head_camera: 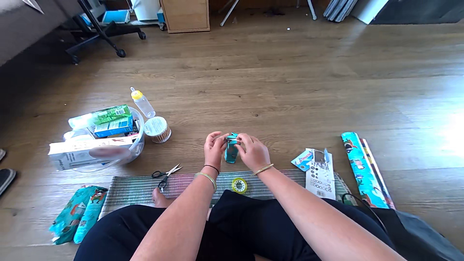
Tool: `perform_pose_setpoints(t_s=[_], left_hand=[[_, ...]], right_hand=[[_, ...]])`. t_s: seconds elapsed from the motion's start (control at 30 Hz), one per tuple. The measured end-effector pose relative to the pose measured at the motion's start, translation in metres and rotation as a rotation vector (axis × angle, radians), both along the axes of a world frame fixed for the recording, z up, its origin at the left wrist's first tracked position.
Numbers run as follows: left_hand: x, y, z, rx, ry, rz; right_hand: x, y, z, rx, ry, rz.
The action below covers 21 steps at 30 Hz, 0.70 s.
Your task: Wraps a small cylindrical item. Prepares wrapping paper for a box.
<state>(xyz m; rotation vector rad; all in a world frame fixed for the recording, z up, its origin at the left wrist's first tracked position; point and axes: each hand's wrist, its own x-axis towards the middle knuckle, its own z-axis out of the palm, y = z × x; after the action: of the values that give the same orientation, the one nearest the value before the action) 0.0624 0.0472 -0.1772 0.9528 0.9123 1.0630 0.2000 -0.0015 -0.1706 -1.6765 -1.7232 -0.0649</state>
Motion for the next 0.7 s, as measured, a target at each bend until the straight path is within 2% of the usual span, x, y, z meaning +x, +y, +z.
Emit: perform_pose_setpoints(t_s=[0.07,0.1,0.4,0.6,0.7], left_hand=[[0.005,-0.002,-0.008,-0.046,-0.105,0.088],[0.005,-0.002,-0.012,-0.011,-0.089,0.089],[-0.001,0.001,-0.008,0.328,0.316,-0.066],[-0.005,0.004,-0.010,0.751,0.588,-0.088],[-0.005,0.004,-0.011,0.858,0.652,-0.083]], right_hand=[[0.000,0.000,0.001,-0.018,0.027,0.009],[0.000,0.000,0.002,-0.031,0.037,0.014],[0.010,0.006,0.006,-0.101,0.154,0.126],[0.013,0.006,0.008,-0.114,0.078,0.153],[0.016,0.009,0.004,-0.044,0.033,0.188]])
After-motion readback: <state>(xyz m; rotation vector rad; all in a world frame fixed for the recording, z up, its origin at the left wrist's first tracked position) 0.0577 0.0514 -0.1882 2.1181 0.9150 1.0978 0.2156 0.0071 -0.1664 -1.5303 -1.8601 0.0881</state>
